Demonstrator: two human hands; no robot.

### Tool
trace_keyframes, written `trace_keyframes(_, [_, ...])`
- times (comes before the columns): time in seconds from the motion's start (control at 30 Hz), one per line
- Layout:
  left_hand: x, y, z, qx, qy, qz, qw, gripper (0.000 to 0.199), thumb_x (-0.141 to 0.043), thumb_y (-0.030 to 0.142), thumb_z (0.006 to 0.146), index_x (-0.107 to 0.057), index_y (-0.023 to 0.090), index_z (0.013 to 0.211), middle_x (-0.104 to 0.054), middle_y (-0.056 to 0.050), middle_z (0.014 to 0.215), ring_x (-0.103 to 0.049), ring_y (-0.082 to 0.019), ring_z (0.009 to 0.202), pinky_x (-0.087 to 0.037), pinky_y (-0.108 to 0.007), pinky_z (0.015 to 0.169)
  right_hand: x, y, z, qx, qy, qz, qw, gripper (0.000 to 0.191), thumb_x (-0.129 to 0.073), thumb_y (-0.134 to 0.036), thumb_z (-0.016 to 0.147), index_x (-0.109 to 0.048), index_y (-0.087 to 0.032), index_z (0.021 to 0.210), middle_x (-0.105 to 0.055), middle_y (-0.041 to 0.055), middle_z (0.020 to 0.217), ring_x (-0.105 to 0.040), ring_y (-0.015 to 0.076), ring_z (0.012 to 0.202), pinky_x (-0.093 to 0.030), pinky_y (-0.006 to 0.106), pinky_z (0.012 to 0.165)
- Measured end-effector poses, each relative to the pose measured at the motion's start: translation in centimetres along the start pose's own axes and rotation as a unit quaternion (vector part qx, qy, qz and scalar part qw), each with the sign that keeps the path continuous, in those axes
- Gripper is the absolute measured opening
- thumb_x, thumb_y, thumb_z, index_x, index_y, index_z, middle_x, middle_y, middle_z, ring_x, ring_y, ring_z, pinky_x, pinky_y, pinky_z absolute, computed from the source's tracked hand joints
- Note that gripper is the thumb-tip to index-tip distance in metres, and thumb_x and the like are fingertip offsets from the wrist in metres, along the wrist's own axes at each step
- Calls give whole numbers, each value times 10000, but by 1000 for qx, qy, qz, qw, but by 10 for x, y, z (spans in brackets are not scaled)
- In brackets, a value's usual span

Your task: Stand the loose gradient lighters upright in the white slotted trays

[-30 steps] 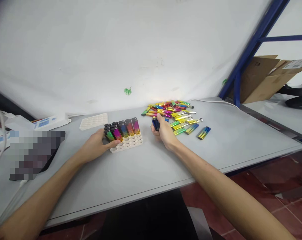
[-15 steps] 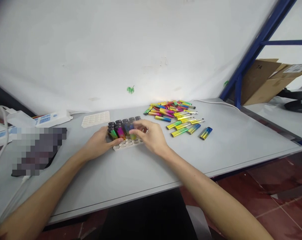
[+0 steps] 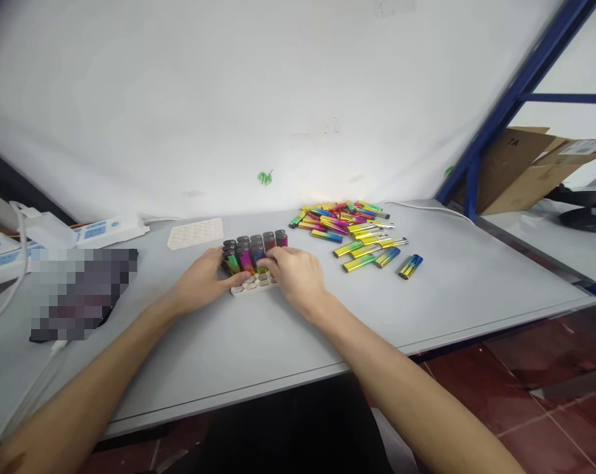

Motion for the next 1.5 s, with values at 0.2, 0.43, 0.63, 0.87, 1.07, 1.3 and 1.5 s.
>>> trace_keyframes(0.2, [-2, -3, 1, 10, -4, 1, 1000, 442, -622, 555, 845, -637, 197, 1104, -678, -95, 1090, -598, -311, 1070, -489, -408, 892, 23, 1, 2, 23, 51, 17, 998, 436, -568, -503, 953, -601, -224, 618, -628, 23, 623, -467, 146, 548, -276, 283, 561])
trace_keyframes(0.43, [-1, -3, 0, 22, -6, -3, 1000, 400, -612, 556, 838, -631, 214, 1043, -675, -72, 1018, -603, -293, 1011, -492, -388, 850, 85, 77, 31, -46, 160, -59, 984, 425, -454, -454, 980, -554, -216, 644, -609, 58, 648, -530, 196, 638, -360, 313, 650])
trace_keyframes(0.63, [0, -4, -1, 37, -12, 1, 999, 419, -604, 585, 843, -615, 218, 1045, -674, -69, 1024, -607, -287, 1002, -491, -379, 839, 116, 165, 25, -221, 150, -213, 940, 477, -577, -535, 875, -624, -136, 1131, -684, 203, 1079, -555, 364, 1090, -406, 474, 920])
trace_keyframes(0.87, [-1, -4, -1, 41, -25, 16, 999, 424, -591, 591, 860, -621, 212, 1048, -673, -66, 1044, -605, -285, 1010, -488, -377, 846, 97, 195, 15, -305, 48, -279, 909, 724, -614, -662, 782, -556, -73, 1201, -595, 268, 1217, -491, 426, 1182, -370, 550, 976])
trace_keyframes(1.07, [1, -3, -1, 42, -19, 19, 999, 422, -586, 588, 857, -625, 210, 1039, -674, -68, 1042, -603, -281, 994, -490, -372, 823, 104, 178, 22, -240, 110, -216, 940, 643, -709, -501, 753, -544, -93, 1222, -553, 214, 1240, -423, 423, 1246, -373, 591, 1034])
trace_keyframes(1.3, [2, -3, -1, 42, -16, 13, 999, 408, -601, 578, 850, -632, 218, 1039, -675, -58, 1020, -610, -276, 983, -493, -375, 855, 64, 114, 29, -70, 37, 189, 979, 704, -771, -274, 704, -444, -209, 1324, -337, 143, 1397, -653, 222, 973, -597, 435, 887])
trace_keyframes(1.5, [0, -7, -1, 48, -18, 11, 999, 439, -606, 588, 844, -638, 210, 1065, -685, -66, 1051, -617, -281, 993, -497, -379, 844, 34, 81, 22, -8, -10, 198, 980, 525, -803, -204, 687, -542, -207, 1142, -381, 113, 1340, -666, 172, 895, -574, 463, 978])
Point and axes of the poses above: each hand's wrist, its own z-axis towards the middle knuckle, its own x-axis out of the back of the hand, y = z × x, the point moved 10 cm from there along z, towards the middle knuckle
